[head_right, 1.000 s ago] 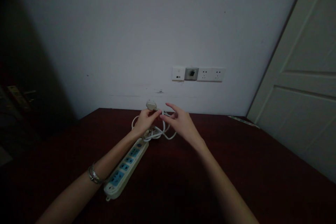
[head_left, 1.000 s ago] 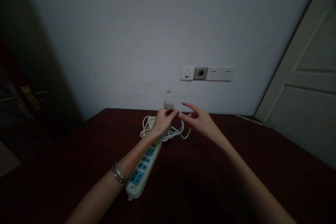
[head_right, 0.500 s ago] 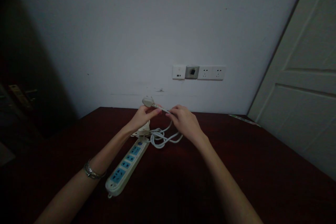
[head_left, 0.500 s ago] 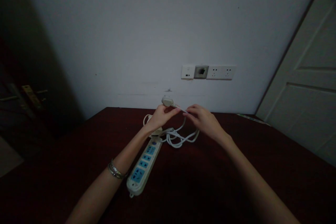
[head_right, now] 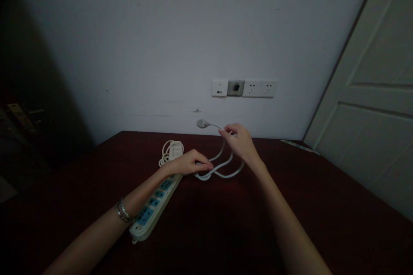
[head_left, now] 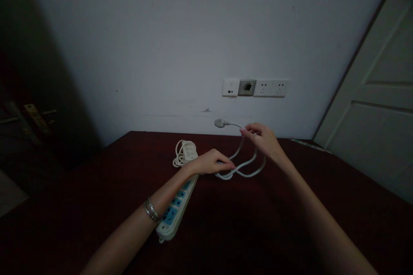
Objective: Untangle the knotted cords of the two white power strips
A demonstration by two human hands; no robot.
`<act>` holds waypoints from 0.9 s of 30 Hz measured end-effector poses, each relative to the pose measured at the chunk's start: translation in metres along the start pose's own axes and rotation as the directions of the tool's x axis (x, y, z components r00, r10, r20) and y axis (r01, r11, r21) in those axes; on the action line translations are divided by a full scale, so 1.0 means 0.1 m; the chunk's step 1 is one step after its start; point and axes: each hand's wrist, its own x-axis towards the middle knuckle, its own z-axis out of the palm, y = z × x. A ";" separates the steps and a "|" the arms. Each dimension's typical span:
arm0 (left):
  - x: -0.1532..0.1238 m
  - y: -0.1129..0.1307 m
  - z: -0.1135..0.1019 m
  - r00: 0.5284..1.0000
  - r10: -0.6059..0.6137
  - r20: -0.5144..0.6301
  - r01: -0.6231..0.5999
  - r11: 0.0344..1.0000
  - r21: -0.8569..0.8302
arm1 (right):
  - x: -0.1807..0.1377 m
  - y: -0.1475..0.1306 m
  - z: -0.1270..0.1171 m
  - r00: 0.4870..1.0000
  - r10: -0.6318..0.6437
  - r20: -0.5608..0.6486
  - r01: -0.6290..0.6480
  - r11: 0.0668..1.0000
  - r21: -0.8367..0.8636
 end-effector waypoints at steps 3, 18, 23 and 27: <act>0.01 -0.02 0.03 1.000 -0.011 0.007 0.010 0.999 0.048 | 0.02 0.07 -0.05 0.984 0.175 -0.038 -0.164 0.966 0.199; 0.02 -0.32 0.10 0.997 -0.041 -0.061 0.055 0.964 0.260 | 0.04 0.04 -0.86 0.746 0.570 -0.344 -0.018 0.535 0.845; -0.03 -0.37 -0.08 0.998 -0.045 -0.034 0.047 0.997 0.068 | 0.04 0.15 -1.09 0.627 0.646 -0.435 0.036 0.534 0.844; -0.10 -0.35 -0.20 0.986 -0.147 0.076 0.150 0.988 -0.037 | 0.03 0.20 -1.14 0.615 0.643 -0.457 0.065 0.537 0.841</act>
